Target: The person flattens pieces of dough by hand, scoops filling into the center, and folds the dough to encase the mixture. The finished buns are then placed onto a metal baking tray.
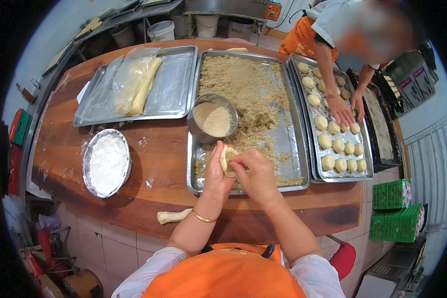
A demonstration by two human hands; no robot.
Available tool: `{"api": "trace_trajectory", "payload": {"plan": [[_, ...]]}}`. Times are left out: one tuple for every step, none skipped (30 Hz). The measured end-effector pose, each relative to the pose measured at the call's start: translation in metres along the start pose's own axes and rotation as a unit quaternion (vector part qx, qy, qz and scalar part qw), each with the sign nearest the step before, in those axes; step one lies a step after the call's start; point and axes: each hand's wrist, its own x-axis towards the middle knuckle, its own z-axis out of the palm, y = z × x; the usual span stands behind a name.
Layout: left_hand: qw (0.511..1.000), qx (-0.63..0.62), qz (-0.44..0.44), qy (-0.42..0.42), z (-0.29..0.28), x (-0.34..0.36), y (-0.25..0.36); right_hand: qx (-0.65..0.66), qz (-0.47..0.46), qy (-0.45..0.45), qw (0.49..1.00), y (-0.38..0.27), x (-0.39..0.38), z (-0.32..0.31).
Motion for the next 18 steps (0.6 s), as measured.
{"api": "trace_trajectory", "payload": {"plan": [[1.0,-0.008,-0.005,0.007,-0.002,0.002,-0.001,-0.008,-0.011,0.004,1.0,0.0,0.001,0.002],[1.0,-0.016,-0.011,0.016,-0.006,0.002,0.0,-0.013,-0.015,0.003,1.0,-0.002,0.001,0.004],[1.0,-0.013,-0.021,0.01,-0.012,0.005,0.003,-0.019,-0.018,0.003,1.0,-0.005,0.001,0.005],[1.0,-0.013,-0.02,0.013,-0.016,0.006,0.004,-0.025,-0.021,0.003,0.999,-0.007,0.002,0.007],[1.0,-0.015,-0.021,0.016,-0.017,0.007,0.004,-0.025,-0.036,0.002,0.999,-0.005,0.001,0.008],[0.999,-0.017,-0.023,0.018,-0.019,0.008,0.004,-0.034,-0.043,0.001,0.998,-0.006,0.002,0.01],[1.0,-0.007,-0.02,0.016,-0.021,0.008,0.005,-0.043,-0.051,0.0,0.998,-0.01,0.003,0.011],[1.0,-0.015,-0.023,0.015,-0.021,0.008,0.006,-0.054,-0.06,0.001,0.997,-0.011,0.005,0.011],[0.999,-0.022,-0.026,0.014,-0.02,0.008,0.008,-0.055,-0.06,-0.003,0.997,-0.011,0.005,0.012],[0.999,-0.029,-0.029,0.013,-0.02,0.007,0.009,-0.059,-0.058,-0.006,0.997,-0.012,0.004,0.012],[0.999,-0.017,-0.023,0.018,-0.017,0.007,0.01,-0.064,-0.058,-0.007,0.996,-0.013,0.005,0.012],[0.999,-0.016,-0.024,0.017,-0.016,0.006,0.01,-0.068,-0.058,-0.009,0.996,-0.014,0.005,0.012],[0.999,-0.015,-0.026,0.016,-0.015,0.006,0.01,-0.063,-0.054,-0.007,0.996,-0.015,0.005,0.012],[0.999,-0.014,-0.027,0.015,-0.016,0.006,0.011,-0.058,-0.05,-0.006,0.997,-0.016,0.005,0.013],[1.0,-0.014,-0.024,0.011,-0.016,0.006,0.012,-0.052,-0.047,-0.004,0.998,-0.017,0.005,0.013],[1.0,-0.015,-0.021,0.008,-0.017,0.006,0.012,-0.055,-0.052,-0.002,0.997,-0.017,0.005,0.014],[1.0,-0.016,-0.019,0.004,-0.017,0.007,0.011,-0.058,-0.057,-0.001,0.997,-0.016,0.006,0.014],[1.0,-0.017,-0.019,0.005,-0.017,0.007,0.011,-0.062,-0.063,-0.001,0.996,-0.015,0.006,0.015]]}}
